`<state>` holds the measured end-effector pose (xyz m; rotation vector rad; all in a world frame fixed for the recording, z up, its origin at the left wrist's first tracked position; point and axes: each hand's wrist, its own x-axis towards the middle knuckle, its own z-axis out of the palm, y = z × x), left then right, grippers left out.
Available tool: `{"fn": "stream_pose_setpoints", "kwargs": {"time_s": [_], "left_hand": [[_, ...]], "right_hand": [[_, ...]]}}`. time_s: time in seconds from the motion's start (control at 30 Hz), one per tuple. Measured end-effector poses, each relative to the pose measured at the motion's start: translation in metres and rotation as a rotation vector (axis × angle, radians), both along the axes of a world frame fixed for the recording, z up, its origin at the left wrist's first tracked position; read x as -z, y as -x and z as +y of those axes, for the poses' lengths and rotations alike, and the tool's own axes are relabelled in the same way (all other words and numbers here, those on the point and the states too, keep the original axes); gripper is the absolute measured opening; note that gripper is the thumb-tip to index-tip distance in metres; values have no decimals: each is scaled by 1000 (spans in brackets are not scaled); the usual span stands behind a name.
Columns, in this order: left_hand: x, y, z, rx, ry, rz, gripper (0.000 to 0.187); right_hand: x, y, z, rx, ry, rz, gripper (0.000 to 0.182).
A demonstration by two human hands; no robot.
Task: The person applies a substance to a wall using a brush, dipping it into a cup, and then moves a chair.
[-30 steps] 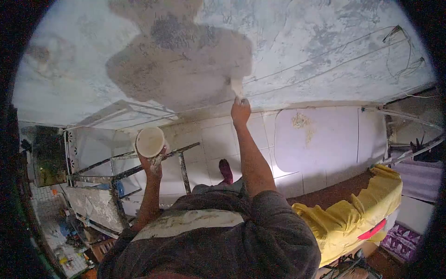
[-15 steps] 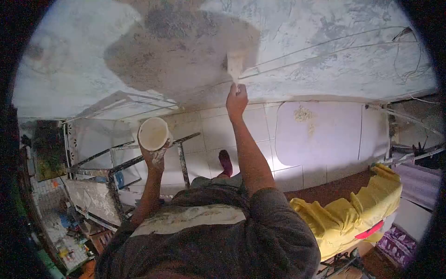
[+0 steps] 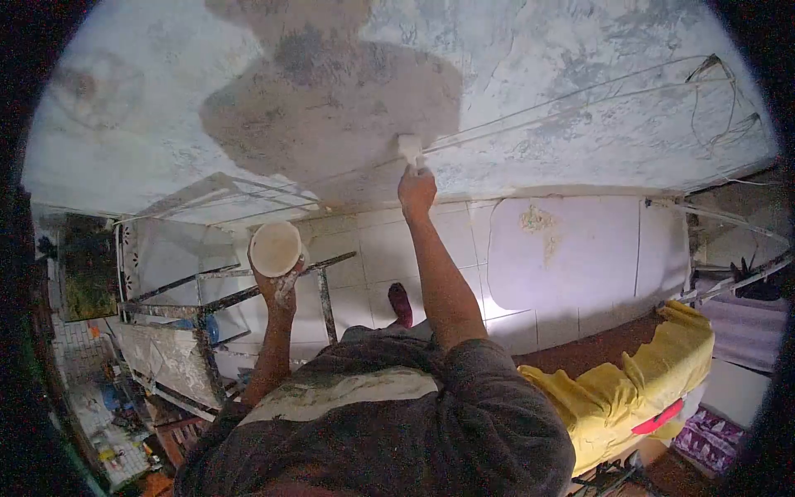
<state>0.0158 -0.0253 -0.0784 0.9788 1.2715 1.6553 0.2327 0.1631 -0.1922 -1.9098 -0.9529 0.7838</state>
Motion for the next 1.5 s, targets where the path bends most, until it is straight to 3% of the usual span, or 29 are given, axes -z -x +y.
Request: {"fn": "stream_pose_setpoints", "kwargs": {"time_s": [0.07,0.13,0.17,0.23,0.27,0.33,0.37,0.4,0.43,0.47,0.53,0.6,0.63,0.7,0.8,0.97,1.03,1.13,1.27,1.33,1.37,1.43,1.5], "left_hand": [[3,2,-2,2,5,-114,68],[6,2,-5,-90,50,145,70],[6,2,-5,-91,60,142,70],[1,4,-5,-152,170,-268,78],[2,4,-6,-154,178,-264,78],[4,4,-8,-91,129,466,78],[3,2,-9,-89,128,472,78],[0,-2,-10,-73,99,315,79],[-2,-5,-10,-57,65,159,80],[-3,-5,-9,-57,59,166,80],[-7,-2,-11,-57,75,-203,81],[-7,-1,-11,-102,123,-65,79],[-6,-2,-10,-137,173,67,78],[-4,0,-13,-110,101,61,75],[-9,2,-13,-100,45,48,73],[4,8,-15,-134,85,-104,75],[6,7,-14,-132,91,165,74],[-9,-1,-10,-118,76,17,77],[-6,0,-8,-134,95,42,83],[-16,-1,-4,-98,103,-250,78],[-12,1,-4,-94,91,-248,78],[1,6,-2,-115,38,150,78],[-6,-1,2,-114,16,50,83]], "right_hand": [[-53,-4,-5,-13,-66,43,36],[-97,-8,-14,-24,-122,86,36],[-112,-9,-19,-33,-206,128,33],[-114,-5,-21,-43,-285,175,31],[-109,-2,-17,-17,-379,138,29],[-91,2,-10,14,-469,107,27],[-71,5,-6,-24,-369,73,26],[-45,7,-3,-63,-268,40,26],[-4,11,0,-80,-299,-79,26],[23,13,-6,-82,-266,-51,27],[54,19,-22,-95,-234,-16,27],[68,20,-32,-95,101,-73,29],[71,19,-32,-100,95,-77,29],[74,18,-32,-181,2,-257,32],[15,10,-2,-100,-18,-55,41],[-95,-10,-1,-64,-180,36,31],[-131,-18,-6,-22,-461,173,29],[-153,-18,-2,24,-566,162,27],[-75,-10,11,76,-517,-42,30],[-34,-11,7,38,-360,-7,30],[-27,-13,-7,6,-252,16,30],[3,-16,-18,29,-187,-74,32],[20,-21,-22,25,-104,-90,34]]}}
